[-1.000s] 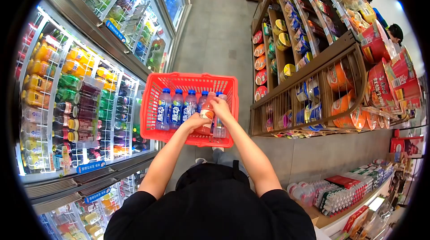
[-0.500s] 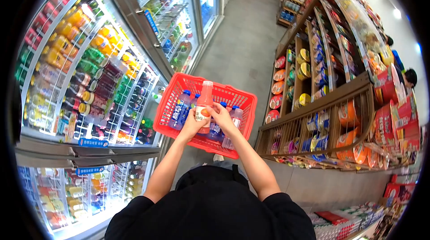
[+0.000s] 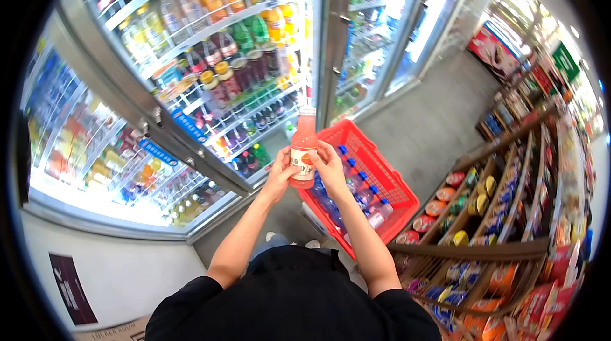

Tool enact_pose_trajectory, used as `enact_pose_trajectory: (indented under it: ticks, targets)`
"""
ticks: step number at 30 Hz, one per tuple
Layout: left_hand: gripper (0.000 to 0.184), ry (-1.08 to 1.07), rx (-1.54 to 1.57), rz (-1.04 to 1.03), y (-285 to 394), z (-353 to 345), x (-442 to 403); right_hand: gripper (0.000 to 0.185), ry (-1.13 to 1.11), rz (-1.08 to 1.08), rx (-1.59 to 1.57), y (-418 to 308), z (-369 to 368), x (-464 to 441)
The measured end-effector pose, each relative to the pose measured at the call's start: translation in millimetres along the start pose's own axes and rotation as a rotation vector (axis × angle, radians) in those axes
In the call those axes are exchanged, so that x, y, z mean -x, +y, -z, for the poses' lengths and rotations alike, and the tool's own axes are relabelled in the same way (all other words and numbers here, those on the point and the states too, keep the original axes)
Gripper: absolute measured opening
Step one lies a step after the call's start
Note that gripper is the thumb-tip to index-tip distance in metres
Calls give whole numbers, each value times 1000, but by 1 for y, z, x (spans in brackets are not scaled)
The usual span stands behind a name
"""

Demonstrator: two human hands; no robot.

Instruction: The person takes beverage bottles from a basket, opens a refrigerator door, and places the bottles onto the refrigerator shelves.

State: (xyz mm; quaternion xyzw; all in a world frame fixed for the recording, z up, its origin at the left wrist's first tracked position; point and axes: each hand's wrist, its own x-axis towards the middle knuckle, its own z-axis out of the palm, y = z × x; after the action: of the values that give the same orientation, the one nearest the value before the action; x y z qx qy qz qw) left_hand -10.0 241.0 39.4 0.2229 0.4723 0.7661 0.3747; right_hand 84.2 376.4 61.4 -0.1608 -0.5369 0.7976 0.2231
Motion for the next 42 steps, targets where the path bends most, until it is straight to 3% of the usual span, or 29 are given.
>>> enact_pose_trajectory:
  ticks: [9, 17, 21, 25, 28, 30, 32, 35, 42]
  targets:
    - [69, 271, -46, -189, 79, 58, 52, 63, -395, -35, 124, 8, -113, -34]
    - [45, 351, -5, -292, 138, 131, 77, 66, -490, 19, 153, 15, -208, -53]
    - [28, 445, -326, -352, 182, 174, 87, 63, -530, 58, 87, 24, -251, -67]
    - [26, 927, -402, -586, 201, 230, 89, 61, -527, 60, 60, 26, -287, -71]
    - [37, 1098, -375, -517, 222, 263, 86, 61, -519, 65, 9, 33, -309, -72]
    - [44, 1003, -375, -409, 235, 276, 81, 61, -516, 46, -12, 38, -321, -72]
    - [69, 861, -354, -286, 248, 279, 72, 60, -526, 64, -24, 41, -335, -74]
    - [59, 727, -57, -267, 249, 292, 50, 59, -516, 83, -34, 50, -350, -76]
    - [55, 625, -102, -239, 251, 301, 52, 54, -458, 52, -24, 58, -362, -61]
